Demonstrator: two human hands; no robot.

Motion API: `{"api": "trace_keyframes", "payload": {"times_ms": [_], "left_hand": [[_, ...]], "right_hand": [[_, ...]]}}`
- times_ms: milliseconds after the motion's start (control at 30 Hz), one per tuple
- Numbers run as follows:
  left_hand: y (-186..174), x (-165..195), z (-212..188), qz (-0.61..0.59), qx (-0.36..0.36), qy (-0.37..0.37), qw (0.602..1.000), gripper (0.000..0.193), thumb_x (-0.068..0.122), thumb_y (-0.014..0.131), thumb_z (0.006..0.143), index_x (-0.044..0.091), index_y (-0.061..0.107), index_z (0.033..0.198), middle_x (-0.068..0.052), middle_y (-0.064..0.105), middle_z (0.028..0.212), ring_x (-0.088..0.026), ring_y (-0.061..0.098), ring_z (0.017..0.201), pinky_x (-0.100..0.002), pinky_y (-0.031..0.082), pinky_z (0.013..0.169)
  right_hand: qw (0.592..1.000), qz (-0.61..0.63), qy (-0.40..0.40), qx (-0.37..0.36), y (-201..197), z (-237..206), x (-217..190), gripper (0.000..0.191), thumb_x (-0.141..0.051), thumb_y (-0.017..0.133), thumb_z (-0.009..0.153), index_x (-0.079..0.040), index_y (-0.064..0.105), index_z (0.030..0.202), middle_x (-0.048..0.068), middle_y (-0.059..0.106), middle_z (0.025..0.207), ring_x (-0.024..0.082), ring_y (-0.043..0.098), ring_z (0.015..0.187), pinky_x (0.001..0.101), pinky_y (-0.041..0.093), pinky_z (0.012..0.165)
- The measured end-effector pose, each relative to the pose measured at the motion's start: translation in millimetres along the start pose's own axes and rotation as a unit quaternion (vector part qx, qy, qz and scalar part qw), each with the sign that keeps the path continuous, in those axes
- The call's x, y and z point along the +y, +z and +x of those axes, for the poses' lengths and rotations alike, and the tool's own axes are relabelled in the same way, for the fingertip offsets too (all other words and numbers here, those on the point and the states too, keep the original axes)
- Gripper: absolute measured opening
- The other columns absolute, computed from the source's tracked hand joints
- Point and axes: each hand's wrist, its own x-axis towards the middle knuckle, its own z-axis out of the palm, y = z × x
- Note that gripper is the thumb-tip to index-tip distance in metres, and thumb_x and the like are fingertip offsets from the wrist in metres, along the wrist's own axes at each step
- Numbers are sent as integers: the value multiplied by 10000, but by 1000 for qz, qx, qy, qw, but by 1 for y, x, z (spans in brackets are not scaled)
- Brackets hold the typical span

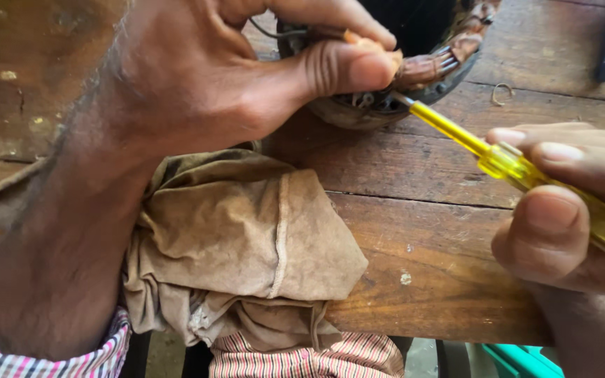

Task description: The person works on an electric motor stator on a wooden workbench, using a screwdriver to pry old insulation and wedges out of the slots and pulling the material free by hand. They use pliers to cut and grip pieces, briefly turn to discard scrap toward a box, and continue clearing insulation from around the windings.

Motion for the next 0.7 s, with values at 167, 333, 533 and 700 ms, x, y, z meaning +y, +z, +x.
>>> {"api": "trace_keyframes", "payload": {"times_ms": [167, 333, 533, 700], "left_hand": [[9, -1, -10, 6, 47, 3, 999, 190, 215, 683, 1117, 68, 736, 1225, -31, 787, 1164, -101, 765, 1033, -233, 580, 895], [9, -1, -12, 47, 51, 7, 998, 194, 209, 683, 1116, 52, 726, 1221, -40, 769, 1124, -110, 760, 999, -225, 566, 815], [9, 1, -10, 21, 40, -9, 999, 161, 178, 670, 1150, 54, 737, 1228, -34, 774, 1129, -94, 769, 1012, -211, 610, 843], [9, 2, -7, -27, 51, -18, 998, 163, 191, 669, 1131, 56, 721, 1207, -26, 770, 1140, -83, 774, 1039, -199, 606, 861]], "right_hand": [[997, 2, -71, -42, -18, -14, 42, 572, -268, 798, 948, -11, 479, 1347, 226, 632, 1256, 298, 696, 1115, 367, 626, 970], [993, 23, -110, -28, -6, -4, 54, 348, -204, 615, 1048, -18, 509, 1323, 241, 617, 1268, 316, 709, 1111, 414, 639, 940], [984, 170, 58, -11, -3, -3, 55, 240, -204, 435, 1220, 0, 541, 1289, 164, 563, 1283, 232, 656, 1161, 379, 585, 1007], [900, 378, 219, 7, 5, 26, 42, 74, -29, 481, 1129, 27, 529, 1121, 230, 611, 1180, 307, 721, 1106, 411, 586, 1016]]}}
